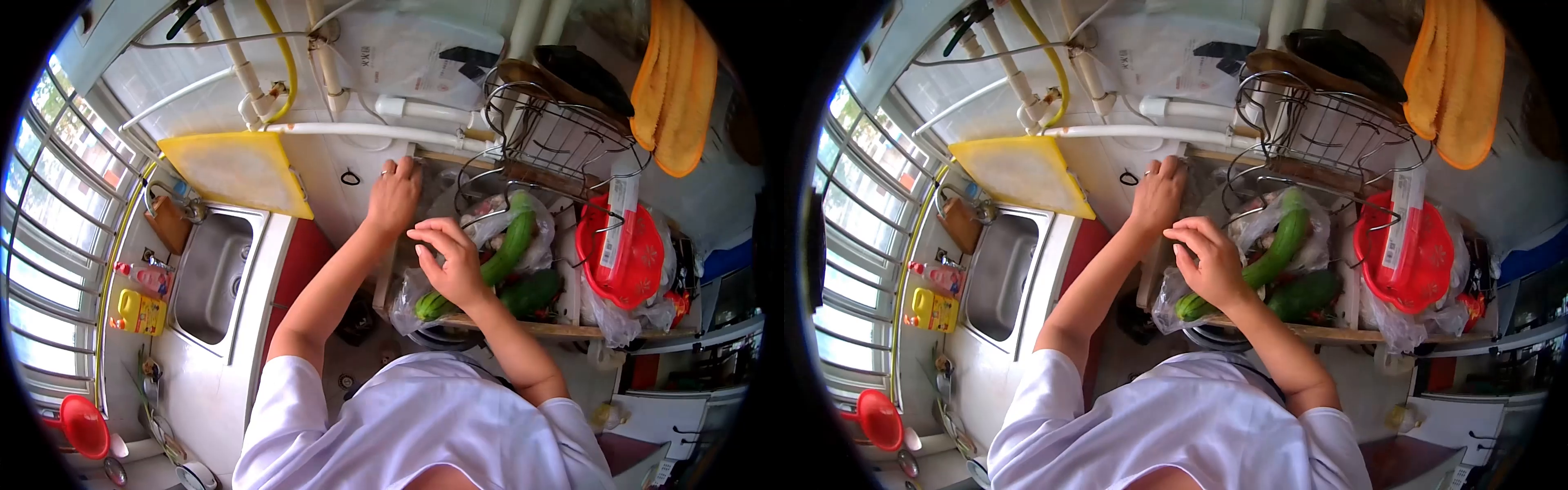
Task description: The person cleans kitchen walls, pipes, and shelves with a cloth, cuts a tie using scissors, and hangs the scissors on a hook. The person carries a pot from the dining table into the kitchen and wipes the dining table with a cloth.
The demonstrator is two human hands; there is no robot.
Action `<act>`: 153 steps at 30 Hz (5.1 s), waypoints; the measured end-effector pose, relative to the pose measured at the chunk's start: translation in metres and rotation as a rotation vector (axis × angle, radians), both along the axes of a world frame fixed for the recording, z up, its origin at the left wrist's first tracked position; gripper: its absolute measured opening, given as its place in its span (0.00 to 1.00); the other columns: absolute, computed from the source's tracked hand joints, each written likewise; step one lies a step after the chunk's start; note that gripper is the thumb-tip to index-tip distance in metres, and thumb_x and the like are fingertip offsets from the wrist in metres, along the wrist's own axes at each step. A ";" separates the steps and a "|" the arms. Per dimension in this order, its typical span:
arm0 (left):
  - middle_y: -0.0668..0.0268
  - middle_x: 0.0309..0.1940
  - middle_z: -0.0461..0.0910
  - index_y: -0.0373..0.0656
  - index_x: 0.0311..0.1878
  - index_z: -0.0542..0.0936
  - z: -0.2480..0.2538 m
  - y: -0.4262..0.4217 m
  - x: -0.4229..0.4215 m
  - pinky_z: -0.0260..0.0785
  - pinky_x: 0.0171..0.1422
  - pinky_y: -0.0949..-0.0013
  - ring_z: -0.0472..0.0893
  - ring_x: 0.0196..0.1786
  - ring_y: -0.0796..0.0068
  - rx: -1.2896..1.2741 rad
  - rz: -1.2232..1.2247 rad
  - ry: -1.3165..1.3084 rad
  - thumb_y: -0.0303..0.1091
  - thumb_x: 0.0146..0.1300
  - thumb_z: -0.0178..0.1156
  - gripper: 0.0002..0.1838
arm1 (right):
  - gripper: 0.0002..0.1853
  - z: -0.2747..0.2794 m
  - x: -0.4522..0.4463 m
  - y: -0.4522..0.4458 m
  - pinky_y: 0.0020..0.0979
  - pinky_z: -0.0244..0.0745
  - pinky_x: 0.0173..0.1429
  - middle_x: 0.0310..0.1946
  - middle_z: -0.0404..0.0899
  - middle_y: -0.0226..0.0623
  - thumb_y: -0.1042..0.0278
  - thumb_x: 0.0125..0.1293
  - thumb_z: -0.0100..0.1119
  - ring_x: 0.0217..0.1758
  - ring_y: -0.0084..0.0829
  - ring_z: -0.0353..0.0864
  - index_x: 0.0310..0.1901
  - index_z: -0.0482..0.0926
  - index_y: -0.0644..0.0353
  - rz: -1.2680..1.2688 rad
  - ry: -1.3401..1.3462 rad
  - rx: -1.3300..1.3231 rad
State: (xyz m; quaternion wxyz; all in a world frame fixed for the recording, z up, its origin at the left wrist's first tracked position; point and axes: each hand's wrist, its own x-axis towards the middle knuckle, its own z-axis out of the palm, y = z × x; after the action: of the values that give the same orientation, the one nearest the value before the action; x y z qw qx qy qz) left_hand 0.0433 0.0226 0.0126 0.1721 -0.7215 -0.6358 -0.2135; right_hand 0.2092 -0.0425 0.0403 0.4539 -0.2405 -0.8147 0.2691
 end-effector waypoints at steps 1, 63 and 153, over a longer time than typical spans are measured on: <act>0.62 0.48 0.72 0.41 0.44 0.78 0.000 0.009 0.002 0.77 0.47 0.65 0.75 0.50 0.59 -0.041 -0.041 0.033 0.30 0.56 0.55 0.12 | 0.11 -0.003 0.000 0.001 0.32 0.77 0.46 0.41 0.79 0.38 0.82 0.55 0.60 0.44 0.37 0.81 0.41 0.83 0.61 -0.036 0.007 0.039; 0.65 0.36 0.72 0.39 0.48 0.71 -0.025 -0.119 -0.029 0.66 0.48 0.68 0.72 0.40 0.71 -0.027 -0.202 -1.523 0.30 0.64 0.53 0.11 | 0.28 -0.016 -0.068 0.027 0.42 0.61 0.69 0.65 0.63 0.49 0.64 0.66 0.58 0.68 0.48 0.63 0.66 0.66 0.60 0.172 -0.216 0.052; 0.46 0.62 0.62 0.36 0.70 0.58 -0.081 -0.151 0.009 0.51 0.72 0.53 0.61 0.65 0.45 -0.126 -0.267 -1.295 0.41 0.61 0.54 0.36 | 0.30 -0.026 -0.117 0.133 0.48 0.73 0.59 0.64 0.63 0.52 0.49 0.68 0.49 0.58 0.52 0.77 0.66 0.63 0.58 -0.562 -1.043 -0.077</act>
State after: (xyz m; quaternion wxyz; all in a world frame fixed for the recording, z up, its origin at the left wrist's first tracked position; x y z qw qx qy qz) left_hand 0.0528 -0.1282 -0.0687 -0.3153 -0.5287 -0.5272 -0.5858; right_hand 0.0921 0.0905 0.0146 0.0384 -0.5637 -0.8250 0.0145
